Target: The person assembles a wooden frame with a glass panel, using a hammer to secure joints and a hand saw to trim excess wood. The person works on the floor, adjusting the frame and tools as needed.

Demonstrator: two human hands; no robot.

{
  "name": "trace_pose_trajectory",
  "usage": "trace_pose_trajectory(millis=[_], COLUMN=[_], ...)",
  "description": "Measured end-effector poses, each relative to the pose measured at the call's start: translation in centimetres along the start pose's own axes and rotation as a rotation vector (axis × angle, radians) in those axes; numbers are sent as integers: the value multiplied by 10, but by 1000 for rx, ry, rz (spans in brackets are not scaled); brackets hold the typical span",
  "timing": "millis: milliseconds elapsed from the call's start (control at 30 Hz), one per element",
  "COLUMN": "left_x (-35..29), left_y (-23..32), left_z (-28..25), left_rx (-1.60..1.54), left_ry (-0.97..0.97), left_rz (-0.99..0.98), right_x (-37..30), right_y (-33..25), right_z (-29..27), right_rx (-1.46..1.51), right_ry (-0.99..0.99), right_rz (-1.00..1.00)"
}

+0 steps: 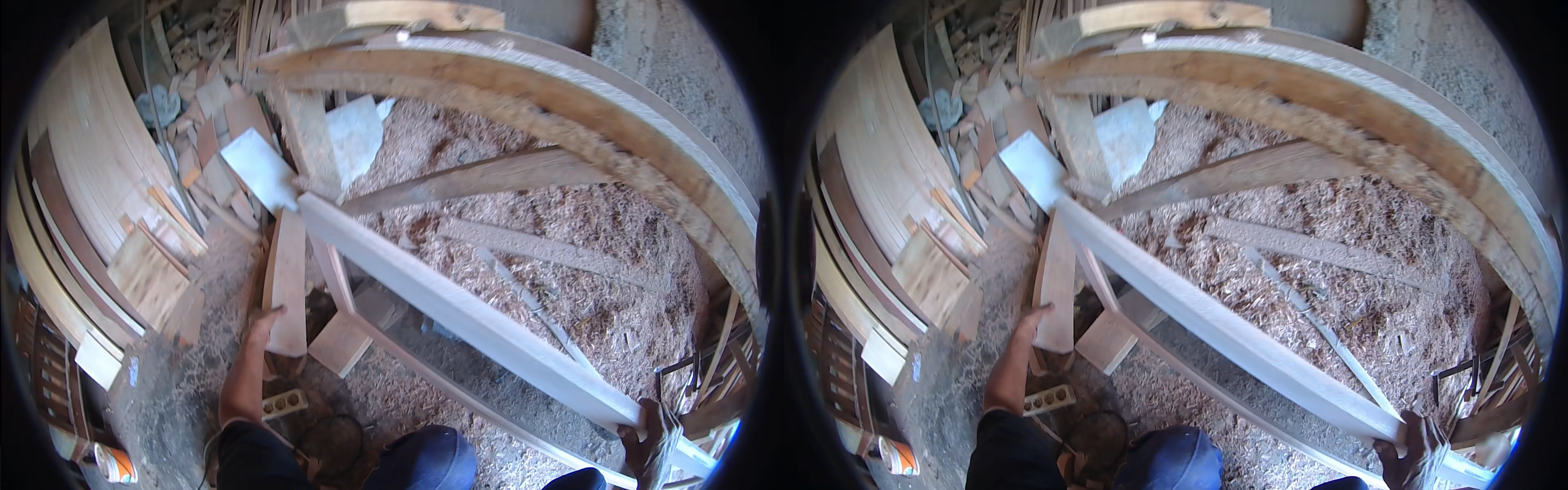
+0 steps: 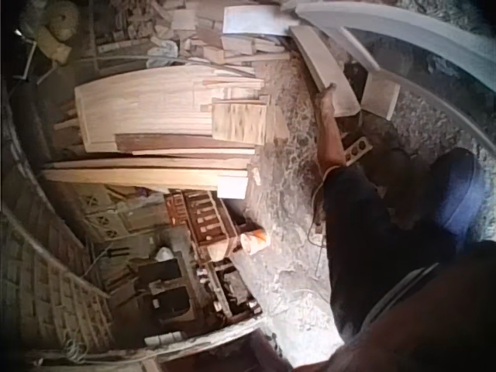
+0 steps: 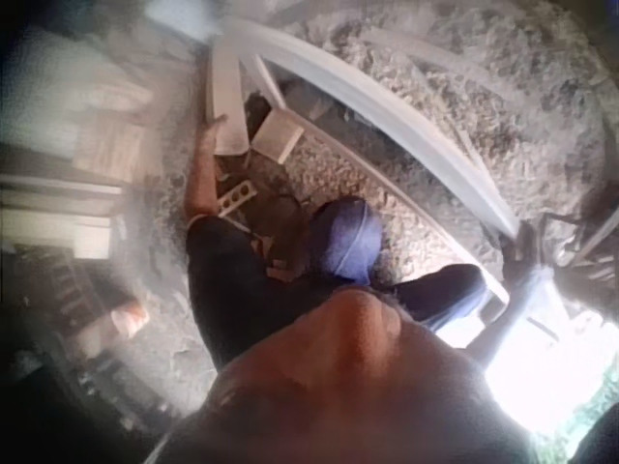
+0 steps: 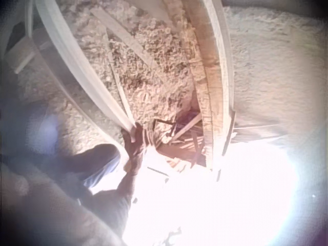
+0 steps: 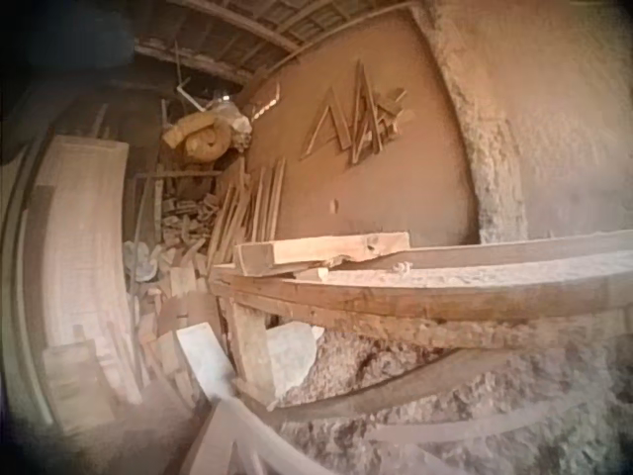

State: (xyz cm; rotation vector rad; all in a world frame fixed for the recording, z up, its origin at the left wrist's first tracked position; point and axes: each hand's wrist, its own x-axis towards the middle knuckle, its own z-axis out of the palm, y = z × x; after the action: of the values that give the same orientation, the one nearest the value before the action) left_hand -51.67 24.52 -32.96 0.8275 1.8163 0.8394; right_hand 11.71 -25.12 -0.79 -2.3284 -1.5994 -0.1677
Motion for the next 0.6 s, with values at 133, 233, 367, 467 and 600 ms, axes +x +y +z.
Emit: trace_pose_trajectory(millis=[133, 233, 367, 467, 600], left_x=[-74, -133, -173, -197, -267], left_y=[1, -3, 18, 75, 211], left_z=[-28, -49, -87, -118, -133], left_rx=[76, -23, -132, -288, -281], left_ry=[34, 163, 364, 333, 232], left_rz=[196, 279, 455, 557, 758], right_x=[4, 7, 7, 2, -9], right_y=[-2, -1, 8, 18, 36], right_z=[-4, -3, -4, -10, -18], right_rx=[-8, -19, -90, -121, -186], right_ry=[-19, 58, 2, -131, -69], right_rz=[-22, -1, -33, -50, -121])
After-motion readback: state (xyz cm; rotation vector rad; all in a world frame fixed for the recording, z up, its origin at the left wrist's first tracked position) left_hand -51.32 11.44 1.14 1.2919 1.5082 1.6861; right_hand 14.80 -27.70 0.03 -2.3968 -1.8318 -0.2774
